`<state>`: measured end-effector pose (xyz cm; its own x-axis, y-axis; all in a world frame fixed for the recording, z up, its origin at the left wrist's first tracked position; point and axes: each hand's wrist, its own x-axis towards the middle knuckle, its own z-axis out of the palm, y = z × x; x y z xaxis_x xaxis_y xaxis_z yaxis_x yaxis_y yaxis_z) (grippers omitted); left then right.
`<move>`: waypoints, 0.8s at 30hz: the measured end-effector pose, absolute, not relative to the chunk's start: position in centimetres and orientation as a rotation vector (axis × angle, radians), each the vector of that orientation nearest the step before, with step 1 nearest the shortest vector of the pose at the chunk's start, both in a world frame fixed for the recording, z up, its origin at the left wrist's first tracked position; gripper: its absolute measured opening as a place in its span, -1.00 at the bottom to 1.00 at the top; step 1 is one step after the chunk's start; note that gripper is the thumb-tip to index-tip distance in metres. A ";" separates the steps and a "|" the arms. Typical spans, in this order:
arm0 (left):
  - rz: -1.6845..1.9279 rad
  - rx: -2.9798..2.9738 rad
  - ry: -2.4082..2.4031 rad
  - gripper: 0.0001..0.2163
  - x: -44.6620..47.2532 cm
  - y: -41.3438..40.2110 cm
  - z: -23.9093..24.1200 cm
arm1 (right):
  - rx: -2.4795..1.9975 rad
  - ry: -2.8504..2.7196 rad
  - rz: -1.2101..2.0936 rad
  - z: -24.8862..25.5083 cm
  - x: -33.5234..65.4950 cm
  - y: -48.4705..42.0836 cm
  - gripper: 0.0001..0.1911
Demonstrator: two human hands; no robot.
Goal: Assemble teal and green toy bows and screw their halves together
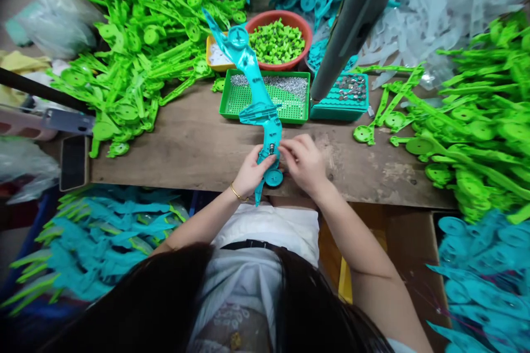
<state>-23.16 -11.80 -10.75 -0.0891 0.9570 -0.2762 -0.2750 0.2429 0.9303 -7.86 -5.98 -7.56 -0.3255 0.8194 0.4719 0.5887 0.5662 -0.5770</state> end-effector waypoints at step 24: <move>1.249 0.839 1.400 -0.70 -27.6 -15.3 -8.9 | -1.280 -1.653 1.187 -5.8 -10.8 -8.1 -0.67</move>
